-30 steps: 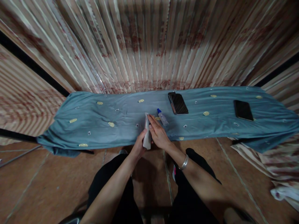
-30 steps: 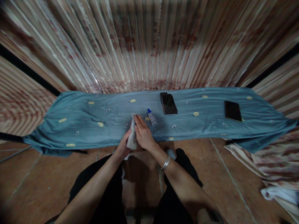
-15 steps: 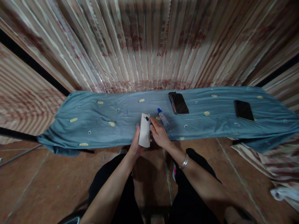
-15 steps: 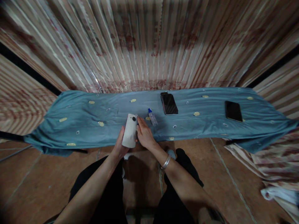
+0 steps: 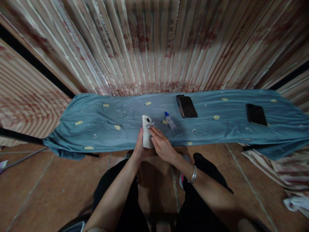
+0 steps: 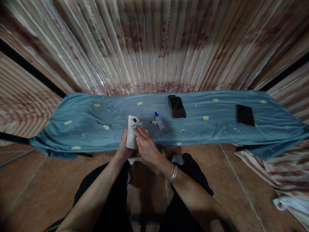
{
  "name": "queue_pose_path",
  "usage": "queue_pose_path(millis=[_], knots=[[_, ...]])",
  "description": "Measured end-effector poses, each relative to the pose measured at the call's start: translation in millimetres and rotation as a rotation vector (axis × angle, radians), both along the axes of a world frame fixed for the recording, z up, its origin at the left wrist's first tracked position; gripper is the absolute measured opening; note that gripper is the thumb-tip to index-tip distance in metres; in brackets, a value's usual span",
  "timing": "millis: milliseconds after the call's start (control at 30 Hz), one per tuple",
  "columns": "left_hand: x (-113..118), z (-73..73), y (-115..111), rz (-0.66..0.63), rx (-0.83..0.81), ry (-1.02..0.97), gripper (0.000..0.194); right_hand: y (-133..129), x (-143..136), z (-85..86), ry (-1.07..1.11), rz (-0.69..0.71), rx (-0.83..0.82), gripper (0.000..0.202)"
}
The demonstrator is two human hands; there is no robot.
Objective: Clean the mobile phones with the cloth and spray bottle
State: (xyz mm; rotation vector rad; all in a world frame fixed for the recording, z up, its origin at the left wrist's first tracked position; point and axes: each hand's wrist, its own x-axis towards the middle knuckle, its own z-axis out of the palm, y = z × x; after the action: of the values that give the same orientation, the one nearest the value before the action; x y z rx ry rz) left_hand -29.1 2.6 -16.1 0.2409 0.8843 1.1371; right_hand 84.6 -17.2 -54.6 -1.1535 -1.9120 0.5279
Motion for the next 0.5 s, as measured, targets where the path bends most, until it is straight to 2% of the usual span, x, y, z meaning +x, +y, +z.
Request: queue_pose_path(millis=[267,400,500], knots=[[2,-8.6,-2,-0.047,-0.003,0.085,0.052,-6,-3,11.1,-0.027,0.051,0.057,0.049],[9,-9.0,-7,-0.041,0.076,0.055,0.049,1,3,10.6,-0.034,0.013,0.049,0.05],[16,-8.3,-13,-0.085,0.114,0.024,0.051,8,10,10.7,-0.039,-0.04,0.031,0.05]])
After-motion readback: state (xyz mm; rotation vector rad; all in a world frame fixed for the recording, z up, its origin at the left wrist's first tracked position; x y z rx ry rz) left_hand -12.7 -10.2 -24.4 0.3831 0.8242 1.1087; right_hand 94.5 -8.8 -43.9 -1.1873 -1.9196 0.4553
